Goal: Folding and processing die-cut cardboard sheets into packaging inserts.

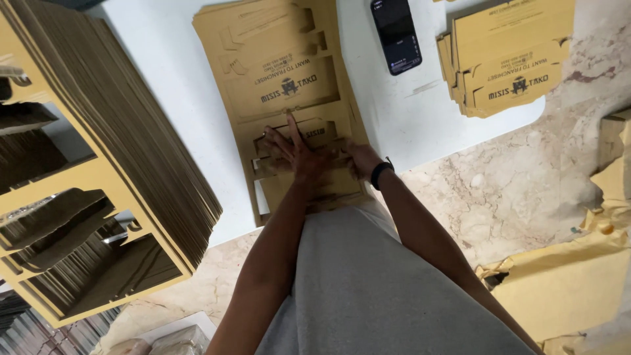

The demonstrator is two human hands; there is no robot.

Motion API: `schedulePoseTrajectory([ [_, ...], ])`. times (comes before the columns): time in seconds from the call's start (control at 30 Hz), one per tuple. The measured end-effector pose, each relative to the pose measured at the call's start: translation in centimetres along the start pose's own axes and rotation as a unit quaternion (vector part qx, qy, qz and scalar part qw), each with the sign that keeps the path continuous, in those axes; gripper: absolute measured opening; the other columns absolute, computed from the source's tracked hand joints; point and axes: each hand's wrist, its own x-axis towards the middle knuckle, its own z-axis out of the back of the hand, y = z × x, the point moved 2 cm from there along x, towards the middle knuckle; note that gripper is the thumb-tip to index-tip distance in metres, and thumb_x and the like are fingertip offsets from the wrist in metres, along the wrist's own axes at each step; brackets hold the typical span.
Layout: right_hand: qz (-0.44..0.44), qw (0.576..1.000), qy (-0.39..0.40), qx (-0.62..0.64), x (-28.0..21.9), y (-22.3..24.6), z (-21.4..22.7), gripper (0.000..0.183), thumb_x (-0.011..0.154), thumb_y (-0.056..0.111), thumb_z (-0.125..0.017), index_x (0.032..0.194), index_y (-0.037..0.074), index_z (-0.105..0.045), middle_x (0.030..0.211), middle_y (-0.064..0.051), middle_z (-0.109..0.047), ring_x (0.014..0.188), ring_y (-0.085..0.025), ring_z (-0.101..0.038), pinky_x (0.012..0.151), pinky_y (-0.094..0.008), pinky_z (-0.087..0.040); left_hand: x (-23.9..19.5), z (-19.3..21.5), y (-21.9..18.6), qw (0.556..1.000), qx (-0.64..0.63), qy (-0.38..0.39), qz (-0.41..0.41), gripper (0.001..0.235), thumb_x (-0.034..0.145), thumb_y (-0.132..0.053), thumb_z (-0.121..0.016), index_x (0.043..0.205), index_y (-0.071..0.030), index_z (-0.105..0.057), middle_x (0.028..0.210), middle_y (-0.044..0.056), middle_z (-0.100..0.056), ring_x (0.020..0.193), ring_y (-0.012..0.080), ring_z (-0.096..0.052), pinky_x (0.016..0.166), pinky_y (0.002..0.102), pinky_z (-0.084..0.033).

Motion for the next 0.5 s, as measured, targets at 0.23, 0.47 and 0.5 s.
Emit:
schedulePoseTrajectory([
  [0.23,0.141,0.921,-0.166,-0.322,0.4,4.5,0.1,0.048,0.098,0.038,-0.056,0.120,-0.004,-0.053,0.115,-0.028,-0.060,0.105,-0.042,-0.068,0.081,-0.050,-0.061,0.5,-1.0,0.4,0.998,-0.030,-0.025,0.045,0.125,0.083,-0.041,-0.085,0.165,-0.039,0.010,0.168,0.017,0.027,0.156,0.0401,0.023,0.109,0.078,0.018],
  [0.47,0.122,0.951,-0.168,-0.229,1.0,3.9,-4.0,0.041,0.093,0.041,-0.065,0.107,0.002,-0.065,0.092,-0.012,-0.069,0.084,-0.025,-0.071,0.067,-0.041,-0.061,1.6,-2.8,0.8,0.992,-0.039,-0.091,0.074,0.126,0.077,-0.058,-0.088,0.165,-0.043,0.001,0.171,0.015,0.017,0.157,0.0404,0.013,0.110,0.078,0.016],
  [0.5,0.115,0.962,-0.171,-0.178,1.5,2.8,-4.2,0.050,0.094,0.047,-0.067,0.116,0.003,-0.064,0.101,-0.014,-0.069,0.092,-0.028,-0.071,0.069,-0.043,-0.061,1.8,-3.3,1.2,0.993,-0.028,-0.095,0.071,0.126,0.077,-0.058,-0.087,0.165,-0.044,0.001,0.171,0.014,0.018,0.158,0.0398,0.012,0.110,0.078,0.015],
])
